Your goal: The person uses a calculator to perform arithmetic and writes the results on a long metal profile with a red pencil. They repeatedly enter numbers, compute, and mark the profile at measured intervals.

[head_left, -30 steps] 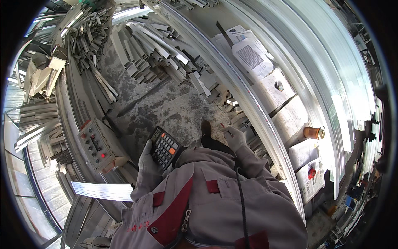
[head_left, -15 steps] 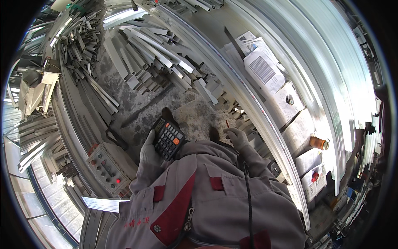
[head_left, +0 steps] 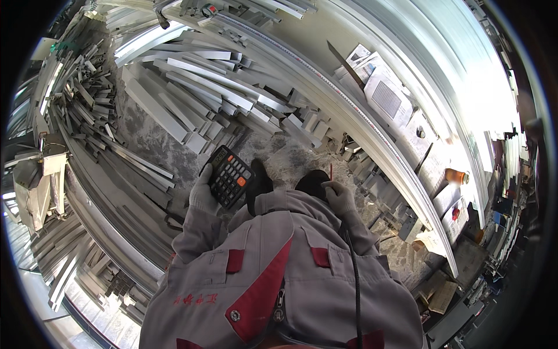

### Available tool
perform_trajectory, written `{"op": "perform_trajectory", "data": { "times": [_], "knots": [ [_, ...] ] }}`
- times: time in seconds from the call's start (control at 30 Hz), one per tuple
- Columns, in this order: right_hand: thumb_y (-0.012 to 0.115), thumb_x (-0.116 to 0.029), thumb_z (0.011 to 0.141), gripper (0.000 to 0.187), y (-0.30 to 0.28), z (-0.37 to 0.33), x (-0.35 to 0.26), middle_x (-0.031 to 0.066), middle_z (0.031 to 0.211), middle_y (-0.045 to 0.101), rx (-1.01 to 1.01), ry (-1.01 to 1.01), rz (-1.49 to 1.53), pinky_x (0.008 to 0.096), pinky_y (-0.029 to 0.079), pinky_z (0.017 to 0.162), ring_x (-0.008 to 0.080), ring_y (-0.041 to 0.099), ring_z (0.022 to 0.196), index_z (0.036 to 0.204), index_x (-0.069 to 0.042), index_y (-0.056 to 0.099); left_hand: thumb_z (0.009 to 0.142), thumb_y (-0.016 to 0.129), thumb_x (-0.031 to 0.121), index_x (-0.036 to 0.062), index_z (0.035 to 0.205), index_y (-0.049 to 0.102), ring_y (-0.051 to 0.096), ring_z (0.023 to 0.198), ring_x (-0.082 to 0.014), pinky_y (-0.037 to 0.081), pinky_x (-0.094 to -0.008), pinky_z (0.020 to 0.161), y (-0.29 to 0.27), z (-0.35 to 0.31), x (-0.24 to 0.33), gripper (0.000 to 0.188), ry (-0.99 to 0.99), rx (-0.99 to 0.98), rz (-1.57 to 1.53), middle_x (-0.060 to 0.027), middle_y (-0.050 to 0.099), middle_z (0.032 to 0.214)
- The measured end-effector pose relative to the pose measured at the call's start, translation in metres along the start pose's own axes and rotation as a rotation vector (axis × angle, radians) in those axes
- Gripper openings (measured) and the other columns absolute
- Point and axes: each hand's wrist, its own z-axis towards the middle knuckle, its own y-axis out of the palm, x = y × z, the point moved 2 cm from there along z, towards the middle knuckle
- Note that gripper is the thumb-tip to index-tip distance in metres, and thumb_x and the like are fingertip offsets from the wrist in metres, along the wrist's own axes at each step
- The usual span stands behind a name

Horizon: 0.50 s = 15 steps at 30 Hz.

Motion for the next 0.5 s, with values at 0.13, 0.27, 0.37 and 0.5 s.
{"op": "perform_trajectory", "data": {
  "times": [0.13, 0.27, 0.37, 0.5],
  "knots": [
    [0.068, -0.016, 0.102, 0.023, 0.017, -0.003, -0.016, 0.0054, 0.084, 0.076, 0.073, 0.097, 0.061, 0.0308, 0.058, 0.073, 0.0112, 0.07, 0.076, 0.119, -0.008, 0.08, 0.113, 0.059, 0.032, 0.0022, 0.132, 0.066, 0.08, 0.096, -0.0314, 0.07, -0.0507, 0.085, 0.011, 0.041, 0.03, 0.036, -0.053, 0.008, 0.056, -0.0179, 0.078, 0.114],
    [0.068, -0.013, 0.103, 0.022, 0.031, 0.015, -0.027, 0.0055, 0.085, 0.077, 0.101, 0.123, 0.197, 0.0301, 0.058, 0.074, 0.0113, 0.071, 0.077, 0.121, -0.006, 0.079, 0.111, 0.062, 0.034, 0.0027, 0.13, 0.068, 0.08, 0.095, -0.0305, 0.07, -0.0489, 0.083, 0.034, 0.069, 0.031, 0.037, -0.15, 0.024, 0.09, -0.0168, 0.078, 0.111],
    [0.067, -0.012, 0.103, 0.023, 0.04, 0.045, -0.04, 0.0066, 0.089, 0.077, 0.086, 0.053, 0.165, 0.03, 0.058, 0.076, 0.0122, 0.071, 0.079, 0.122, -0.004, 0.077, 0.113, 0.058, 0.034, 0.0011, 0.133, 0.066, 0.079, 0.098, -0.0319, 0.069, -0.0508, 0.087, 0.059, 0.083, 0.038, 0.039, -0.166, 0.083, 0.106, -0.0178, 0.078, 0.114],
    [0.067, -0.01, 0.102, 0.025, 0.05, 0.084, -0.061, 0.009, 0.097, 0.079, 0.028, 0.001, 0.175, 0.0314, 0.059, 0.083, 0.0149, 0.073, 0.086, 0.124, -0.005, 0.076, 0.11, 0.065, 0.03, 0.0028, 0.129, 0.068, 0.08, 0.094, -0.0325, 0.07, -0.0512, 0.081, 0.085, 0.079, 0.06, 0.033, -0.076, 0.163, 0.159, -0.0177, 0.078, 0.109]
  ]
}}
